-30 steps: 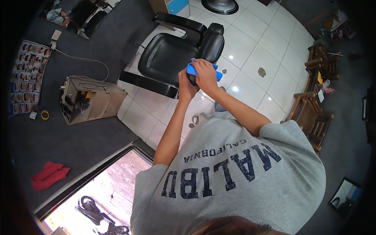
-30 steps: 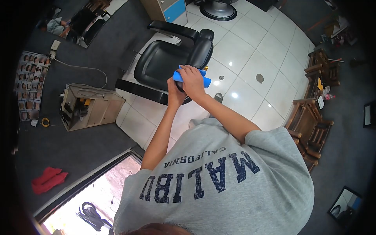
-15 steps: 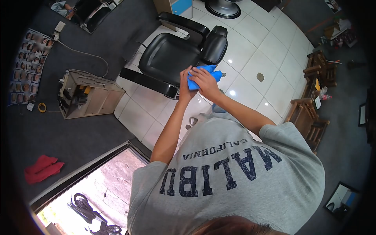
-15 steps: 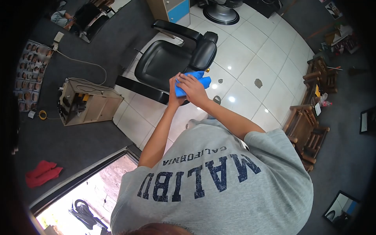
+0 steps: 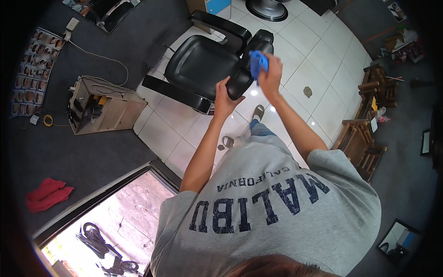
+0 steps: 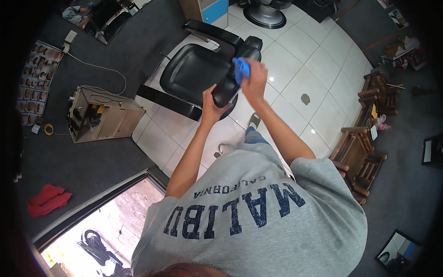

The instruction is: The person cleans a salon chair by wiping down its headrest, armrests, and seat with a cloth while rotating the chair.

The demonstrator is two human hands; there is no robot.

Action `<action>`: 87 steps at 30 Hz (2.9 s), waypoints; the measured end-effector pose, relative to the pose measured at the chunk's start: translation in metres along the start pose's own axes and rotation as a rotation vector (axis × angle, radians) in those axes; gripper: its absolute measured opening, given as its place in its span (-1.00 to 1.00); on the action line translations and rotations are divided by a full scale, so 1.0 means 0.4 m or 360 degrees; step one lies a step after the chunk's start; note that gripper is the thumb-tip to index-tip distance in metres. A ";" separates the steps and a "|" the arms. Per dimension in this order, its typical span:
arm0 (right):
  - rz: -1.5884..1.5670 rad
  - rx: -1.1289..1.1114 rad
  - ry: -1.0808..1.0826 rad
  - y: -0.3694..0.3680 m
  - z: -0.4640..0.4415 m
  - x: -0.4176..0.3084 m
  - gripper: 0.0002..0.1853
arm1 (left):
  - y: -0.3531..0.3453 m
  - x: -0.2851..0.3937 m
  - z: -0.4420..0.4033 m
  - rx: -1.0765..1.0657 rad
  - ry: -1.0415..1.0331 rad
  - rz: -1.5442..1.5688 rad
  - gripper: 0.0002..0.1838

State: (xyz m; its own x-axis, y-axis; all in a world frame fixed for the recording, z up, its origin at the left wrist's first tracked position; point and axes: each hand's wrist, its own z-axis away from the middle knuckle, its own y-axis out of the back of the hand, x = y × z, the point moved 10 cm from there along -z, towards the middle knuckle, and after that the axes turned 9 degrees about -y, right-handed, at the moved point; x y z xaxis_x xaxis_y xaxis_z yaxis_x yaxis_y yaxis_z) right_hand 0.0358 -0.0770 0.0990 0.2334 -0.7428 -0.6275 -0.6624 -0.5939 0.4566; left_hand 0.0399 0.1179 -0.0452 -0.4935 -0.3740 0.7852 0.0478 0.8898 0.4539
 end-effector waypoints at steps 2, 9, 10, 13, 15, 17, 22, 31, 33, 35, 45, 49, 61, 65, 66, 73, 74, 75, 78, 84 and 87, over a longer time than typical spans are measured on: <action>0.0110 -0.0098 -0.0015 -0.045 -0.078 0.050 -0.43 | 0.002 0.000 -0.002 -0.0022 0.0081 -0.0009 0.17; 0.0290 -0.0632 0.0449 -0.098 0.073 -0.038 -0.52 | -0.005 0.000 0.002 -0.0034 0.0044 -0.0036 0.17; 0.0284 -0.0671 0.0496 -0.086 0.090 -0.054 -0.53 | -0.006 -0.003 0.003 -0.0047 0.0070 -0.0022 0.17; 0.0317 -0.0674 0.0480 -0.071 0.081 0.015 -0.55 | -0.010 -0.009 0.005 -0.0081 0.0136 -0.0030 0.16; 0.0421 -0.0562 0.0361 -0.072 0.015 0.086 -0.56 | -0.018 -0.009 0.006 -0.0100 0.0127 -0.0055 0.17; 0.0517 -0.0416 0.0173 -0.088 -0.090 0.181 -0.55 | -0.016 -0.011 0.005 -0.0117 0.0130 -0.0085 0.18; 0.0303 -0.0449 -0.0061 -0.175 -0.249 0.377 -0.53 | -0.019 -0.011 0.003 -0.0141 0.0148 -0.0101 0.19; -0.0156 -0.0883 0.0516 -0.110 0.061 0.009 -0.69 | -0.016 -0.035 0.020 -0.0163 0.0207 -0.0158 0.23; -0.0115 -0.0905 0.0587 -0.101 0.045 0.038 -0.70 | -0.014 -0.037 0.023 -0.0174 0.0218 -0.0157 0.22; -0.0078 -0.0848 0.0548 -0.086 0.007 0.092 -0.69 | -0.015 -0.037 0.024 -0.0194 0.0219 -0.0184 0.22; -0.1248 0.0272 -0.1198 -0.156 -0.115 0.469 -0.85 | -0.023 -0.048 0.026 -0.0267 0.0317 -0.0128 0.21; -0.1069 0.0427 -0.1360 -0.109 0.032 0.447 -0.80 | -0.021 -0.052 0.031 -0.0274 0.0289 -0.0185 0.21; -0.1173 0.0197 -0.1940 -0.210 0.152 0.550 -0.74 | -0.020 -0.076 0.040 -0.0329 0.0322 -0.0213 0.25; -0.0958 0.0121 -0.1848 -0.243 0.068 0.638 -0.77 | -0.022 -0.082 0.041 -0.0295 0.0287 -0.0108 0.22; -0.0963 0.0114 -0.1835 -0.246 0.081 0.638 -0.77 | -0.023 -0.081 0.042 -0.0299 0.0293 -0.0113 0.22; -0.0894 -0.0282 -0.2115 -0.252 0.332 0.524 -0.57 | -0.023 -0.079 0.039 -0.0280 0.0318 -0.0128 0.22; -0.0927 -0.0416 -0.2200 -0.248 0.366 0.488 -0.56 | -0.019 -0.076 0.040 -0.0276 0.0331 -0.0108 0.22; -0.1147 -0.0474 -0.2313 -0.254 0.389 0.470 -0.56 | -0.018 -0.077 0.039 -0.0281 0.0315 -0.0116 0.22; -0.1572 -0.0598 -0.2521 -0.254 0.398 0.427 -0.54 | -0.016 -0.085 0.044 -0.0287 0.0299 -0.0132 0.23; -0.1304 -0.0270 -0.2325 -0.262 0.268 0.575 -0.59 | -0.017 -0.073 0.039 -0.0275 0.0318 -0.0114 0.22; -0.0956 -0.0246 -0.2179 -0.267 0.245 0.603 -0.61 | -0.015 -0.070 0.034 -0.0262 0.0312 -0.0099 0.22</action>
State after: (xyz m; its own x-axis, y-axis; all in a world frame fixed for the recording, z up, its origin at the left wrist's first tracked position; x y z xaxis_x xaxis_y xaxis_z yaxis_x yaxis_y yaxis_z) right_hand 0.0933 -0.1625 -0.1629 -0.4500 0.4197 -0.7883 -0.6121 -0.7877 -0.0700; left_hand 0.0419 0.1266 -0.0757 -0.3228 -0.4843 0.8132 0.1713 0.8151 0.5534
